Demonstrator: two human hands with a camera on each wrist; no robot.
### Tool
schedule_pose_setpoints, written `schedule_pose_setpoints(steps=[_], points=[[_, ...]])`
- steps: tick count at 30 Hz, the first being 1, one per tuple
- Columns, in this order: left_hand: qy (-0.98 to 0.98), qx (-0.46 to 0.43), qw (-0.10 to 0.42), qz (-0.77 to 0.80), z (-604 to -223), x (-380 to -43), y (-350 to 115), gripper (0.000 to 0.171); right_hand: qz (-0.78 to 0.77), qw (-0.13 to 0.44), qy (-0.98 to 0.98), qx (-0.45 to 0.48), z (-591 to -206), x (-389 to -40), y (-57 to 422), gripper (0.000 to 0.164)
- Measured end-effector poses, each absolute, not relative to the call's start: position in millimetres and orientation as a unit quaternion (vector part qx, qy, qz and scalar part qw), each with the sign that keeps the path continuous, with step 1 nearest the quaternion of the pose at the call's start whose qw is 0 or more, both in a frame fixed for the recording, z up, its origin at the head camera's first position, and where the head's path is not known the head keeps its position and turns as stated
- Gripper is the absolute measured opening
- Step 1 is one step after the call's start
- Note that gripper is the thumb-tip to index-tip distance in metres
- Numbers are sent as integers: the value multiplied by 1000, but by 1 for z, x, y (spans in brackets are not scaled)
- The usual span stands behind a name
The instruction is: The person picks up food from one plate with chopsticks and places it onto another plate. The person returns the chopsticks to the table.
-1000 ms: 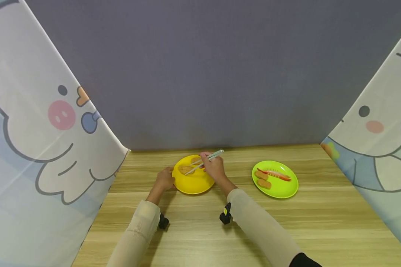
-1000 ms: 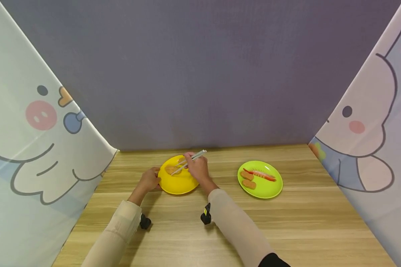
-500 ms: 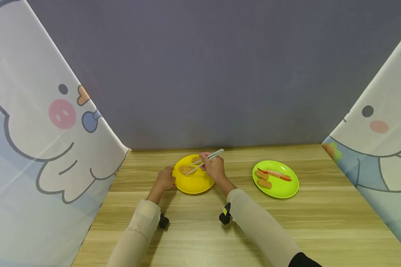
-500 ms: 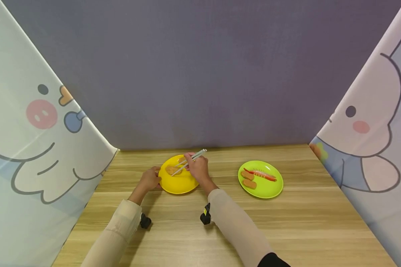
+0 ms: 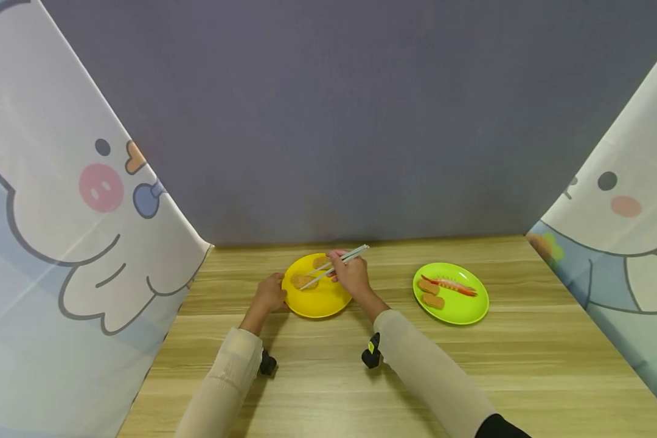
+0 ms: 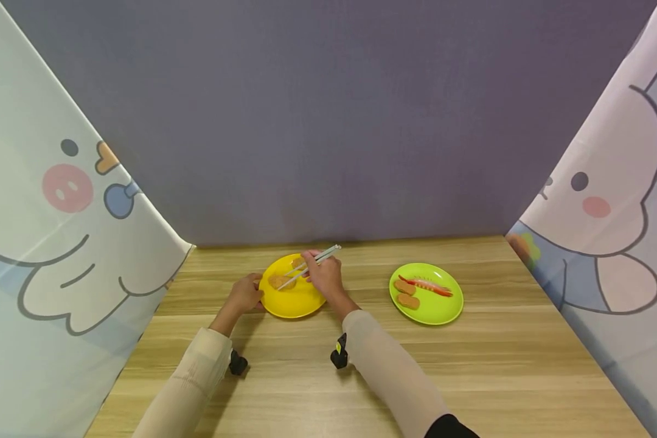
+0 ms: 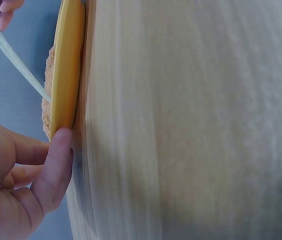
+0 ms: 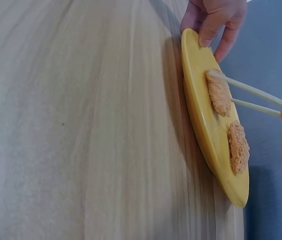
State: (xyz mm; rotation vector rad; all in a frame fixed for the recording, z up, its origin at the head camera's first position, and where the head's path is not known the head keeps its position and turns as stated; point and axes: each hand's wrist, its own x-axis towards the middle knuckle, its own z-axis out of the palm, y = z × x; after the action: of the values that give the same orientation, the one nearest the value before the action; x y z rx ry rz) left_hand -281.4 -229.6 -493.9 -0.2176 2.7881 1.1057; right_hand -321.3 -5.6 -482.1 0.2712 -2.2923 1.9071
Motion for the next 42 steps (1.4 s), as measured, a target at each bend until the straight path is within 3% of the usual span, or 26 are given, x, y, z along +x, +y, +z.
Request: schedule_pose_setpoints(steps=[10, 26, 42], points=[[927, -69, 60, 364, -496, -282, -231, 54, 637, 43, -764, 92, -485, -325, -2, 28], [922, -72, 61, 375, -497, -282, -230, 53, 643, 97, -754, 94, -492, -322, 1, 30], [916, -64, 62, 392, -493, -279, -231, 54, 682, 88, -722, 78, -489, -322, 32, 37]])
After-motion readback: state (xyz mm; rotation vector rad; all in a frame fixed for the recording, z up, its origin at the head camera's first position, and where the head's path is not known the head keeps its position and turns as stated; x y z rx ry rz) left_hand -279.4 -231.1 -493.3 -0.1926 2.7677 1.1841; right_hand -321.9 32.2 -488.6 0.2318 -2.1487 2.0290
